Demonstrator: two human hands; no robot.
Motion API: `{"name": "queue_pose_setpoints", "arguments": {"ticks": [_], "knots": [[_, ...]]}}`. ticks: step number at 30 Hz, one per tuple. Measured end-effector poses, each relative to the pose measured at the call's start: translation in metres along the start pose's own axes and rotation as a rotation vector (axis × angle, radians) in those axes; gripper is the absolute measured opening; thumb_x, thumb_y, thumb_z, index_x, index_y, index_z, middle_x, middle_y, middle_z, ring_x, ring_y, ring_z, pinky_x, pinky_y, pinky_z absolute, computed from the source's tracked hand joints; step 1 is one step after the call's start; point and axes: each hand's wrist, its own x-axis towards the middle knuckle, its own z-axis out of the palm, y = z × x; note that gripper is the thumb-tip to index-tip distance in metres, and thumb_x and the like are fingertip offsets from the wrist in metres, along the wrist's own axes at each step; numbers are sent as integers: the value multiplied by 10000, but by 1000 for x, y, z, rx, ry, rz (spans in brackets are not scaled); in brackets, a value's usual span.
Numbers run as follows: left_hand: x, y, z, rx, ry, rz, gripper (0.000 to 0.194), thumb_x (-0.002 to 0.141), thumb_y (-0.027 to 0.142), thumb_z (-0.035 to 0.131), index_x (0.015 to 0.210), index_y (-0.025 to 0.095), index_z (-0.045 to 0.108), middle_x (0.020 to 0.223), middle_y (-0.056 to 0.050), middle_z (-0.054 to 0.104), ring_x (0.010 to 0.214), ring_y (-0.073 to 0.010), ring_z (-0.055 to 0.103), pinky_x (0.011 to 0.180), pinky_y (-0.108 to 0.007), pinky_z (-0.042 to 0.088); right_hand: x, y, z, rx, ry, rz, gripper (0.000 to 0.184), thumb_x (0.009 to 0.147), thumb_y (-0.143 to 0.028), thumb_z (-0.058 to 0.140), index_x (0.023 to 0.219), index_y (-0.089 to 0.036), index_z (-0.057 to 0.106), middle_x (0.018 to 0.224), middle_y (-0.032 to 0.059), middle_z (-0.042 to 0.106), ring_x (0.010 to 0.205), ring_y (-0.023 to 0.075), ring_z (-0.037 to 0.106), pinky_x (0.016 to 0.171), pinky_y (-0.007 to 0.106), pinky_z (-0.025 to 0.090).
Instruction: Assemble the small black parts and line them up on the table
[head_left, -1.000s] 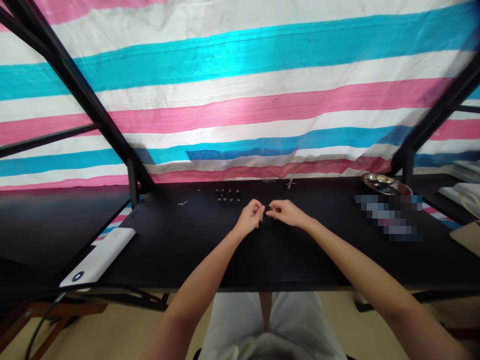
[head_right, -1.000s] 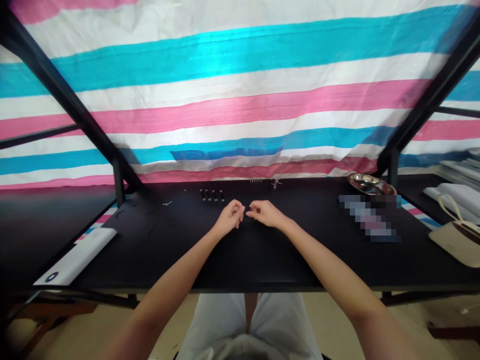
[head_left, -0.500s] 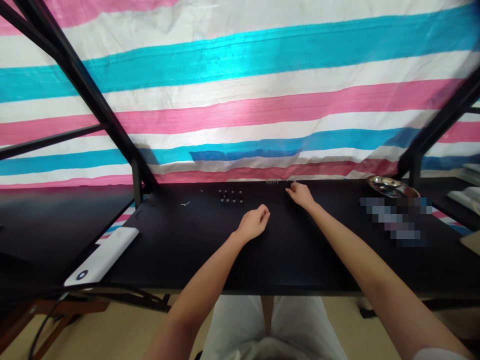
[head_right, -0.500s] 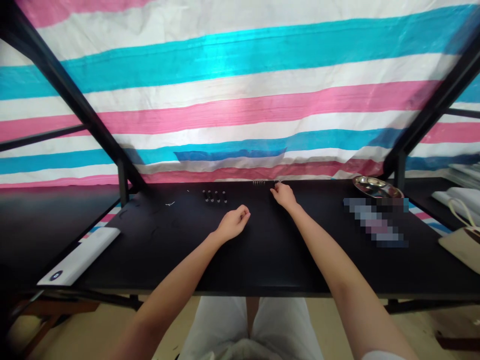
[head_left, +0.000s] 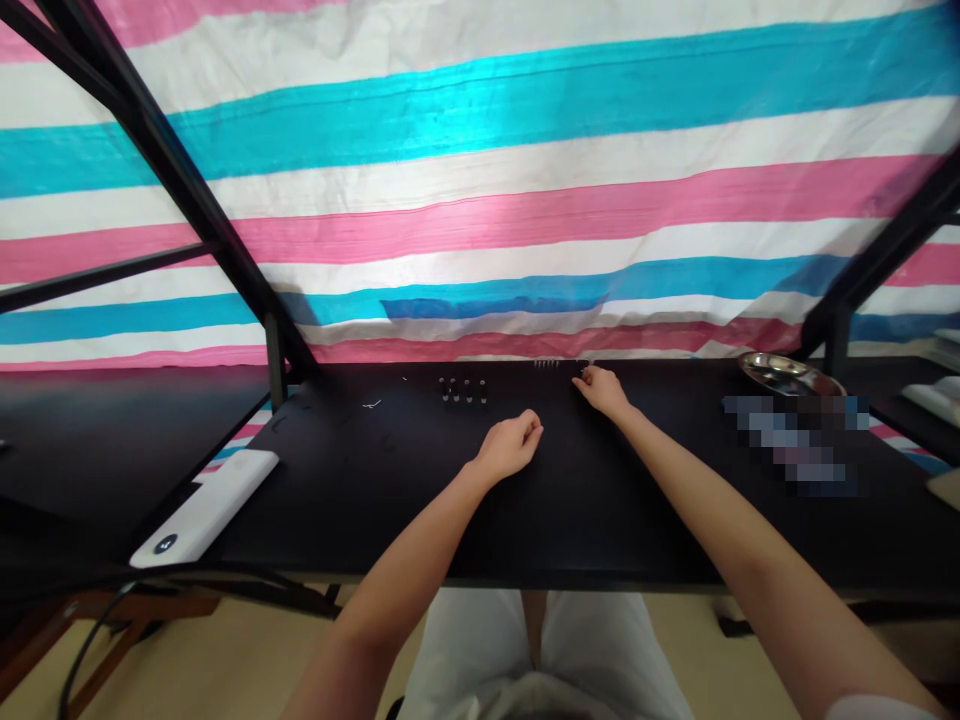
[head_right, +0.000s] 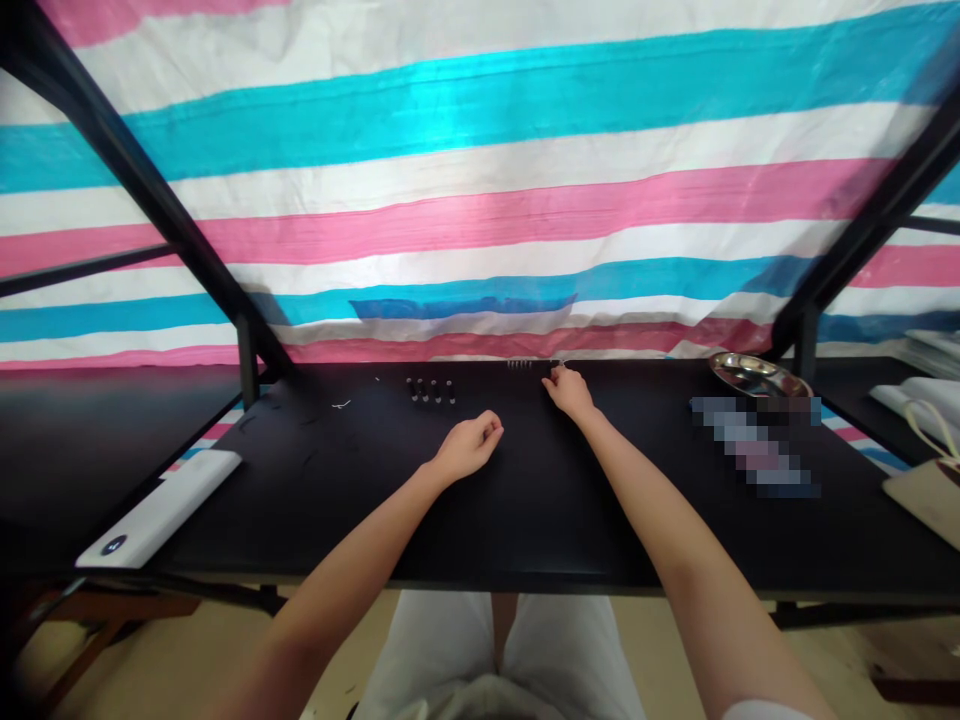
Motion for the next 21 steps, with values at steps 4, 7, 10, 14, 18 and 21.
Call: {"name": "queue_pose_setpoints", "arguments": {"ticks": [4,7,10,14,18,21], "knots": [[0,0,0,3,-14,-4,171,870,305,366,879,215,512,668,31,586,586,-110,531,554,-208,347,-1,0,-1,21,-9,10,164,783,-324,551,728,-172,577,684,48,622,655,165,572,583,246,376],[0,1,0,9,-18,-9,160,868,300,375,879,216,511,671,32,588,589,-109,533,562,-208,351,-1,1,-3,52,-34,0,154,782,-313,557,730,-170,582,674,45,621,638,158,572,592,246,391],[0,1,0,14,-20,-18,161,869,299,375,887,217,512,680,30,592,599,-110,538,570,-209,357,-2,6,-4,104,-54,-3,90,760,-251,582,742,-164,592,702,47,634,652,151,582,626,244,416],[0,1,1,10,-20,1,159,868,299,374,882,217,509,686,30,593,607,-112,540,569,-210,354,-5,14,-2,181,-52,55,88,726,-160,590,812,-147,604,760,57,654,698,143,603,671,234,436],[0,-1,2,4,-8,9,155,864,296,374,875,218,508,668,33,582,600,-112,534,564,-213,351,-10,18,5,204,42,139,107,738,-229,588,808,-152,614,751,59,662,709,158,613,669,248,440],[0,-1,1,-1,-11,4,158,861,296,376,875,218,512,667,31,580,597,-113,533,567,-216,356,-12,17,9,209,95,159,148,745,-298,581,800,-167,625,751,57,667,715,172,616,654,263,436]]}}
